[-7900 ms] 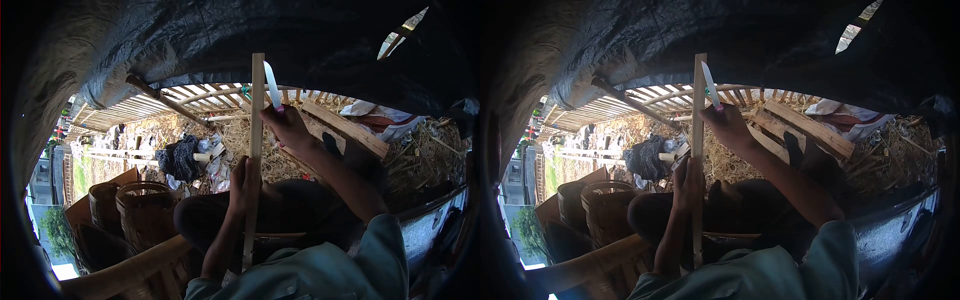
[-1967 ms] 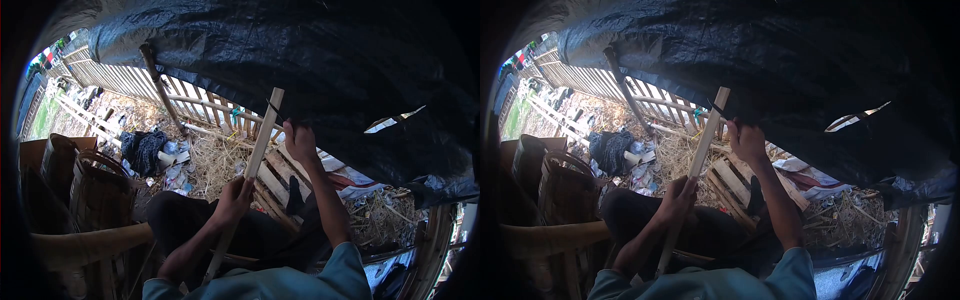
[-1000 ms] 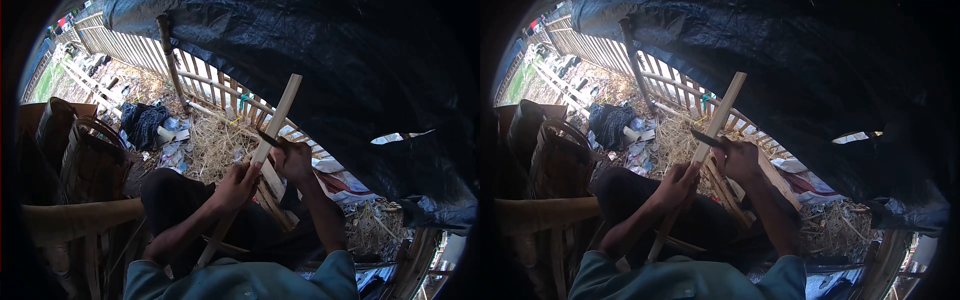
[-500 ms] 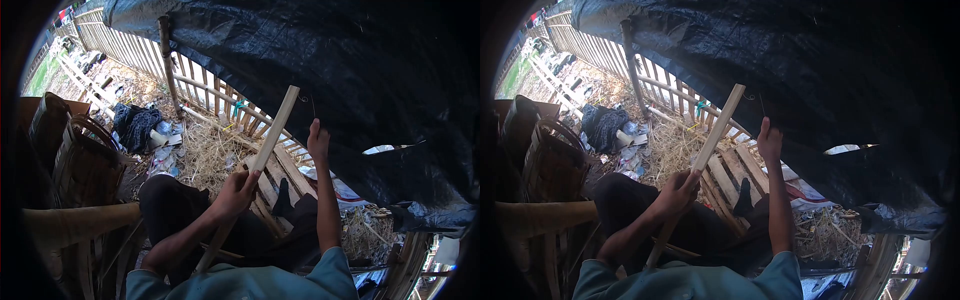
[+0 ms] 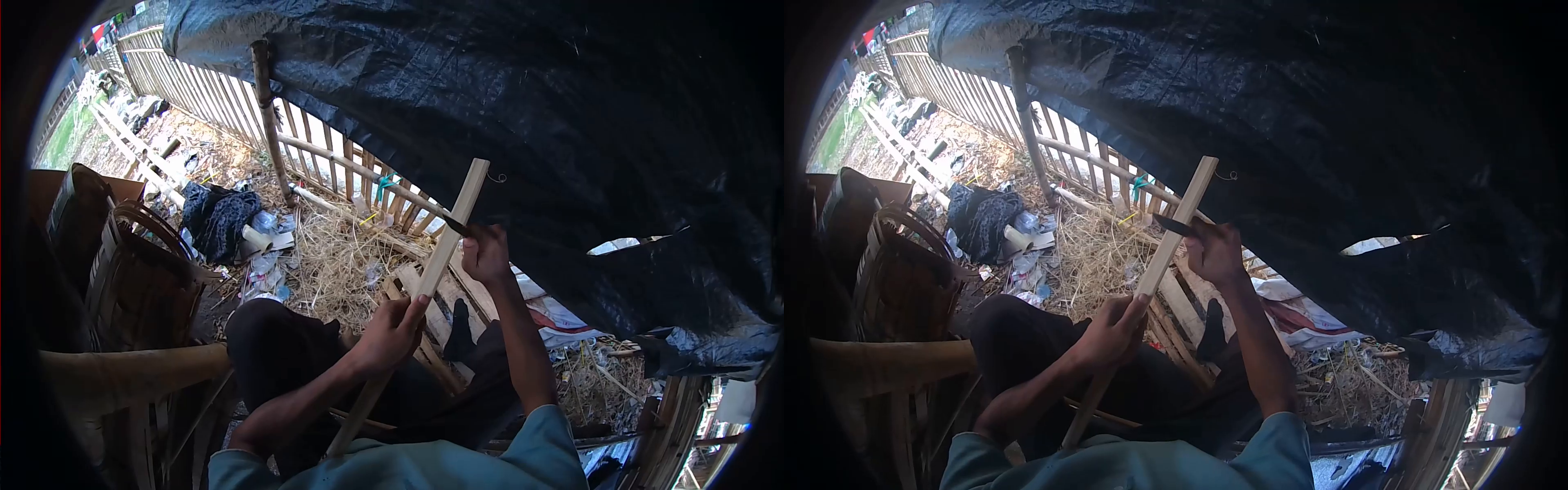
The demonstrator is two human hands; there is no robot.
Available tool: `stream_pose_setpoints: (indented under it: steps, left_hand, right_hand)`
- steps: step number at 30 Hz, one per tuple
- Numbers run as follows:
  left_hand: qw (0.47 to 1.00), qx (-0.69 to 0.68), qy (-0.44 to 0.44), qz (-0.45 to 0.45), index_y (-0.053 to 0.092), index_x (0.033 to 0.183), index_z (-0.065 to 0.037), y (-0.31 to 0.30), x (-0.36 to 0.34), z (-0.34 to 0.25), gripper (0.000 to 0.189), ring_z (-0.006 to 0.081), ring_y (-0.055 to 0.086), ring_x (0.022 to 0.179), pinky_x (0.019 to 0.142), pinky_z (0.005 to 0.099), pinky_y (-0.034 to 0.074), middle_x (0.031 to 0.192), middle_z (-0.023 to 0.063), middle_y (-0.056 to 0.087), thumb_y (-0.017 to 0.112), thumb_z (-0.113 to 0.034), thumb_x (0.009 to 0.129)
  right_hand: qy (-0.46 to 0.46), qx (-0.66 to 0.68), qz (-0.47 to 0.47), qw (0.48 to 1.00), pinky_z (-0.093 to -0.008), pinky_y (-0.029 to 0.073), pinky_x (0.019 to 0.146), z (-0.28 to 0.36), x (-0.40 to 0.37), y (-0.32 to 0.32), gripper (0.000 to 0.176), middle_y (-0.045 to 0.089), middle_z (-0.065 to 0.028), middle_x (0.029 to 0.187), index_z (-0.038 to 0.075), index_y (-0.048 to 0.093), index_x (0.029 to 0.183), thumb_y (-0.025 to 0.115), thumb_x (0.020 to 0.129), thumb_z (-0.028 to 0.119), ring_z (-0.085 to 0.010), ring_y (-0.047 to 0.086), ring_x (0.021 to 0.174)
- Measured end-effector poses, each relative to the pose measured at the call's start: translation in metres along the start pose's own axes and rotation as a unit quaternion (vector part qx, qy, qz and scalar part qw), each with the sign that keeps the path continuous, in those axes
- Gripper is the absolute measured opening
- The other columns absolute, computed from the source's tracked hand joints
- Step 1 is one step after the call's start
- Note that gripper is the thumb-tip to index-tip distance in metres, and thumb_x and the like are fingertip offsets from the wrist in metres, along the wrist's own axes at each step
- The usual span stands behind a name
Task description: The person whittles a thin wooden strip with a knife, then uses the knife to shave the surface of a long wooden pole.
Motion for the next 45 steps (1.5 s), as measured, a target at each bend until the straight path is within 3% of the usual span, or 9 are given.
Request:
stream_pose_setpoints:
  steps: [2,5,8,17,24,37,39,41,45]
  left_hand:
    - [1.000,0.008,0.022,-0.003,0.046,0.069,-0.004,0.005,0.001,0.003,0.046,0.0082,0.043,0.035,0.033,0.0229,0.034,0.048,-0.0009,0.044,0.036,-0.037,0.099]
    - [1.000,0.005,0.013,0.028,0.047,0.069,-0.003,0.020,-0.009,-0.002,0.047,0.0073,0.043,0.039,0.038,0.0240,0.035,0.050,-0.0010,0.044,0.037,-0.038,0.099]
    - [1.000,-0.005,0.004,0.025,0.049,0.068,-0.002,0.016,-0.008,-0.002,0.049,0.0070,0.044,0.042,0.040,0.0245,0.036,0.052,-0.0005,0.046,0.039,-0.040,0.098]
    - [0.998,-0.009,0.018,-0.063,0.048,0.074,-0.004,-0.027,0.009,0.008,0.041,0.0048,0.041,0.042,0.039,0.0215,0.035,0.056,-0.0027,0.043,0.040,-0.037,0.098]
    - [0.994,-0.071,0.047,-0.072,0.049,0.080,-0.005,-0.035,0.016,0.011,0.037,0.0031,0.038,0.043,0.037,0.0200,0.031,0.060,-0.0038,0.043,0.040,-0.036,0.098]
    - [0.965,0.189,0.104,-0.145,0.054,0.076,0.003,-0.033,0.020,-0.008,0.039,0.0228,0.057,0.048,0.048,0.0348,0.044,0.052,0.0110,0.053,0.040,-0.028,0.097]
    - [0.978,0.135,0.073,-0.143,0.053,0.075,0.002,-0.034,0.014,-0.013,0.042,0.0188,0.054,0.046,0.048,0.0326,0.043,0.051,0.0079,0.051,0.040,-0.031,0.098]
    - [0.992,0.079,0.062,-0.080,0.052,0.074,0.001,-0.007,-0.004,-0.016,0.043,0.0151,0.051,0.046,0.047,0.0303,0.041,0.052,0.0052,0.050,0.039,-0.032,0.098]
    - [0.992,0.046,0.064,-0.097,0.049,0.075,-0.001,-0.035,0.000,-0.017,0.043,0.0078,0.044,0.044,0.043,0.0258,0.036,0.055,0.0006,0.046,0.039,-0.036,0.098]
  right_hand:
    - [0.027,-0.046,-0.059,0.997,-0.0441,0.051,0.059,-0.025,0.005,-0.007,0.034,0.059,-0.0211,0.065,0.003,0.061,0.075,0.045,0.089,0.030,-0.0398,0.060,0.061]
    - [0.364,-0.194,0.034,0.910,-0.0486,0.051,0.070,-0.116,-0.001,-0.022,0.049,0.062,-0.0264,0.078,0.001,0.064,0.081,0.040,0.092,0.042,-0.0434,0.061,0.078]
    - [0.485,-0.240,0.040,0.840,-0.0512,0.050,0.076,-0.206,-0.063,-0.010,0.063,0.062,-0.0287,0.080,0.000,0.066,0.083,0.032,0.093,0.052,-0.0436,0.060,0.086]
    - [0.390,0.047,0.018,0.920,-0.0476,0.045,0.063,-0.137,-0.032,0.008,0.054,0.059,-0.0216,0.064,0.000,0.061,0.076,0.034,0.096,0.043,-0.0421,0.059,0.065]
    - [0.061,0.059,0.124,0.989,-0.0362,0.041,0.046,0.067,-0.018,0.030,0.022,0.049,-0.0108,0.050,0.004,0.051,0.070,0.053,0.086,0.020,-0.0273,0.054,0.045]
    - [0.074,0.030,0.146,0.986,-0.0414,0.049,0.048,0.067,-0.048,0.050,0.028,0.058,-0.0119,0.054,0.007,0.058,0.085,0.051,0.089,0.034,-0.0328,0.060,0.050]
    - [0.169,-0.128,0.069,0.975,-0.0406,0.049,0.048,-0.004,-0.047,0.044,0.035,0.059,-0.0140,0.055,0.007,0.062,0.081,0.047,0.091,0.037,-0.0336,0.061,0.051]
    - [0.376,-0.274,0.127,0.876,-0.0464,0.052,0.060,-0.142,-0.072,0.021,0.059,0.064,-0.0214,0.069,0.003,0.066,0.069,0.035,0.094,0.047,-0.0369,0.065,0.069]
    - [0.540,-0.178,0.058,0.821,-0.0504,0.047,0.085,-0.196,-0.098,-0.006,0.067,0.063,-0.0277,0.093,-0.001,0.066,0.090,0.027,0.093,0.053,-0.0415,0.060,0.095]
Point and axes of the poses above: each hand's wrist, its own x-axis towards the middle knuckle, its own y-axis out of the palm, z = x × y, the point moved 10 cm from there along x, towards the middle knuckle
